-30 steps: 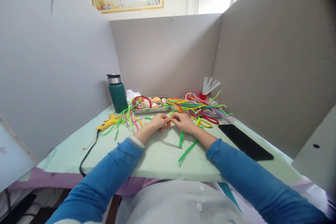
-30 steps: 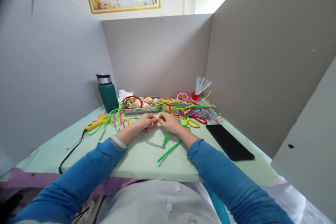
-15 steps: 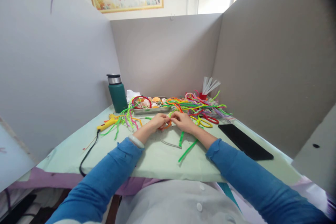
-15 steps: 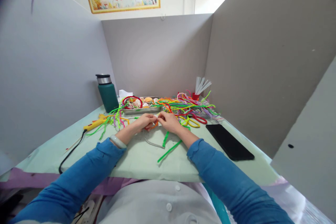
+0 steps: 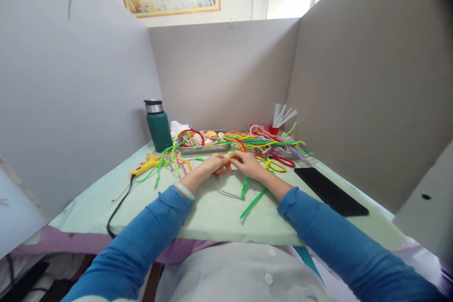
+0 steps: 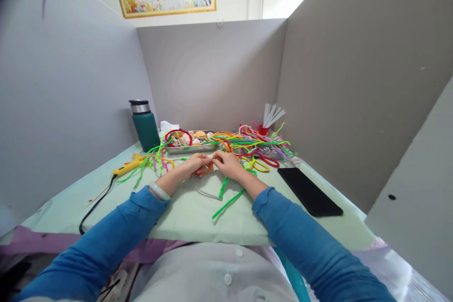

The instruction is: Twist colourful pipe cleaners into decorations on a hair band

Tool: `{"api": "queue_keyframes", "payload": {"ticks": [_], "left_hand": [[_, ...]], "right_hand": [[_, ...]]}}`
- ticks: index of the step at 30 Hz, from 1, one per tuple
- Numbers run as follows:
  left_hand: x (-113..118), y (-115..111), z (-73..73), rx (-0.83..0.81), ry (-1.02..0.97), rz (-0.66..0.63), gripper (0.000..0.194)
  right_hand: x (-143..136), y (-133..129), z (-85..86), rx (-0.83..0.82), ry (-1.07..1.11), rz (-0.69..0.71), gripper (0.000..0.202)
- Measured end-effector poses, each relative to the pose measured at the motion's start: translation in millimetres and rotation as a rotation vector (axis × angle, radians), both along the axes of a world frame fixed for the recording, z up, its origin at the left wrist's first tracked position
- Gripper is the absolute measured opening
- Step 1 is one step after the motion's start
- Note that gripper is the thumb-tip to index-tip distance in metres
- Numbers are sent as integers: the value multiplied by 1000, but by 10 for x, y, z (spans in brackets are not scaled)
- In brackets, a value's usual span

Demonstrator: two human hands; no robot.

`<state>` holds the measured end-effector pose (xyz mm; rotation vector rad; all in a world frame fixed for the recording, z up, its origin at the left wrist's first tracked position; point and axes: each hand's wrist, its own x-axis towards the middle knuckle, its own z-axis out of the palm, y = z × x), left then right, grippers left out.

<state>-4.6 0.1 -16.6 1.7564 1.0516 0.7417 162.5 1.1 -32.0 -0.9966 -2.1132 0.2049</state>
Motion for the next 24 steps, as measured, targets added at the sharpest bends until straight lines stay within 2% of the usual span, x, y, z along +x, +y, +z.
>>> {"api": "queue_keyframes", "payload": {"ticks": [6, 15, 24], "left_hand": [[-11, 30, -31, 36, 60, -13, 26], [-10, 7, -2, 55, 109, 0, 27], [7, -27, 31, 78, 132, 24, 15]], "right_hand": [[-2, -1, 2, -7, -13, -11, 13], [-1, 11, -12, -7, -15, -22, 13], [5, 23, -12, -2, -1, -27, 13]]}}
